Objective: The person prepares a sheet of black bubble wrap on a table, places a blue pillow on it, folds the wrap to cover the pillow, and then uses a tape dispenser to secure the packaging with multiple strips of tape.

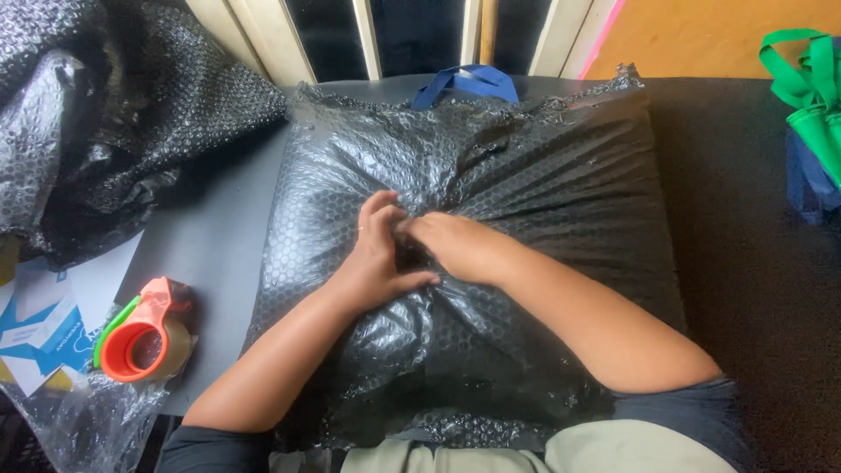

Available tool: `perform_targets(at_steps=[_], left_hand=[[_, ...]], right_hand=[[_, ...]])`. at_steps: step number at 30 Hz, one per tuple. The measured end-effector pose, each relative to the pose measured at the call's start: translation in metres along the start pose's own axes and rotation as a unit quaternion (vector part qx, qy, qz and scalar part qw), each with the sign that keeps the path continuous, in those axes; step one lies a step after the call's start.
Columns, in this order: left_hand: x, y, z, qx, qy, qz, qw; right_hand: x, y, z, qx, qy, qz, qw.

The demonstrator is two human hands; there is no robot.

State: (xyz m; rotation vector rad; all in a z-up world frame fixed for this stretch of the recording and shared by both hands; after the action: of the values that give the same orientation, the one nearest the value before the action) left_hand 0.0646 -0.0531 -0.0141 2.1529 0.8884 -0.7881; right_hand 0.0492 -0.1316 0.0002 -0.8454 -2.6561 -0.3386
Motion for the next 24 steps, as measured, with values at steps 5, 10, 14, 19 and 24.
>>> perform_targets(at_steps=[5, 10, 14, 19, 24], left_hand=[[-0.008, 0.003, -0.003, -0.078, 0.241, 0.017, 0.967], [-0.004, -0.002, 0.003, -0.049, 0.346, -0.022, 0.937], [-0.008, 0.000, 0.002, -0.005, 0.371, -0.039, 0.928], [-0.015, 0.004, -0.002, 0.018, 0.382, -0.045, 0.923], [-0.010, 0.006, 0.004, -0.008, 0.438, -0.011, 0.899]], right_hand=[[0.004, -0.005, 0.010, 0.099, -0.081, 0.037, 0.991], [0.002, -0.007, 0.003, 0.130, 0.029, 0.104, 0.986], [0.004, -0.020, -0.063, 0.093, 0.155, 0.214, 0.960], [0.008, -0.044, -0.090, 0.145, 0.041, 0.240, 0.959], [-0.013, -0.054, 0.018, 0.277, -0.088, 0.240, 0.926]])
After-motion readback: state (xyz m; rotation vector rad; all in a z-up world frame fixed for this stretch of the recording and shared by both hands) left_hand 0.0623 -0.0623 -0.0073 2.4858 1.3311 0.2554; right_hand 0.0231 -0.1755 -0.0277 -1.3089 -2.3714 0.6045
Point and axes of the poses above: each hand's wrist, its own y-axis towards the middle knuckle, its own z-axis out of the palm, x = y × z, the point moved 10 cm from there along y, towards the middle knuckle, and after that the axes turned 10 degrees about -z, right-handed, at the moved point
